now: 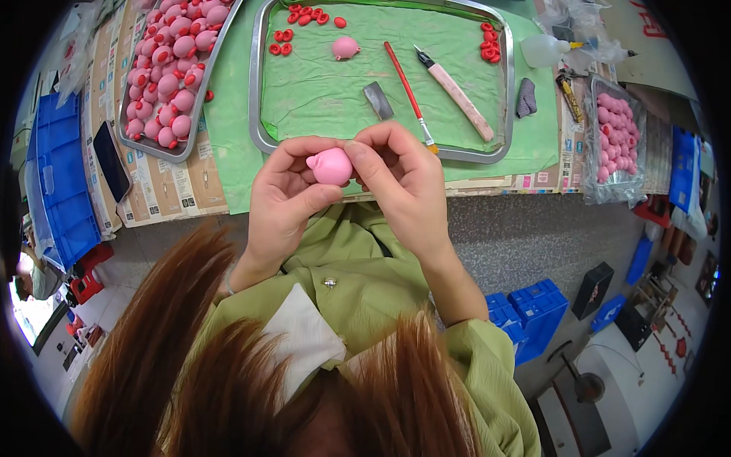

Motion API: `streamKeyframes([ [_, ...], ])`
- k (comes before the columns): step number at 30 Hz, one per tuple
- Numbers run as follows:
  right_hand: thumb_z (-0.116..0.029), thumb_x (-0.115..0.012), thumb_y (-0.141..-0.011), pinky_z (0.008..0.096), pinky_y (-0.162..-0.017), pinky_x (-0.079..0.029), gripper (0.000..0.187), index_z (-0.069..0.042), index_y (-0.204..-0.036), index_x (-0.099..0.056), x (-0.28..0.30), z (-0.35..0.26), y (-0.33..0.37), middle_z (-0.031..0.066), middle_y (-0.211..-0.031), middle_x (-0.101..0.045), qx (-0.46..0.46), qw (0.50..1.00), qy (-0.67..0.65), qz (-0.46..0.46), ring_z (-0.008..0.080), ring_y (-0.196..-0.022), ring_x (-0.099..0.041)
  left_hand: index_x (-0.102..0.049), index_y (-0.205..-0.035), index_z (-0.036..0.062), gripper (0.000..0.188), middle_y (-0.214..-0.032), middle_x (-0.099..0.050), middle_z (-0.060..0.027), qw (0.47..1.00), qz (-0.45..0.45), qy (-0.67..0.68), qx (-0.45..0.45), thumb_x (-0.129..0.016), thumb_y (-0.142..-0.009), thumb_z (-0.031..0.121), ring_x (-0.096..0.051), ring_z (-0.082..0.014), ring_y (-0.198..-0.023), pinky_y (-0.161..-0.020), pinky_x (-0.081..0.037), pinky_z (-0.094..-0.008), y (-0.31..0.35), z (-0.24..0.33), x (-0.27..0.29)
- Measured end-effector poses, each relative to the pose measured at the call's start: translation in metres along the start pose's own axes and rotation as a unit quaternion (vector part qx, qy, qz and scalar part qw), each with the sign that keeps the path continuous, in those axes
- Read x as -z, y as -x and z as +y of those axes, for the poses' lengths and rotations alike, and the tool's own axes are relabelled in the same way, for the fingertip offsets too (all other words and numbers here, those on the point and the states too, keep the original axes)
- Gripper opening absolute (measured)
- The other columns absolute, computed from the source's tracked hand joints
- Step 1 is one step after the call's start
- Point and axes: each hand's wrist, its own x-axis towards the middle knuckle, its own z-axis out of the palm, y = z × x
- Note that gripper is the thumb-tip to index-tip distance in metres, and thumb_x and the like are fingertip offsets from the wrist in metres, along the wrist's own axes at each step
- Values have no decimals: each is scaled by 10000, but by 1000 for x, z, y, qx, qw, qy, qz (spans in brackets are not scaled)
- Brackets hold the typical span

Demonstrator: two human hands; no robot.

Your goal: The person assembles small clay figures by applying glue to pieces from a tray and attaching them to round clay bodies by hand, then details and paints the figures using a craft knife and a paintbrush.

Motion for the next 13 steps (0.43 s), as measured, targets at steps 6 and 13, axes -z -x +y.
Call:
streamKeyframes([
  [6,-75,-528,-857,173,-598,-391,93,9,-897,-524,0,2,0,3,-784,-538,4,1000,1,-16,36,-693,-483,-472,-1068,-12,359,-1029,-478,-91,991,10,-111,-68,-618,-741,-41,-530,-148,-900,-778,-458,-264,-2,-8,5],
  [13,-98,-561,-835,243,-804,-419,245,2,-1039,-468,-1,4,5,63,-961,-549,-4,997,-15,-77,116,-883,-532,-526,-1044,103,387,-1016,-418,-51,942,37,-306,-135,-664,-699,-8,-464,-156,-934,-860,-368,-267,-2,-12,8],
])
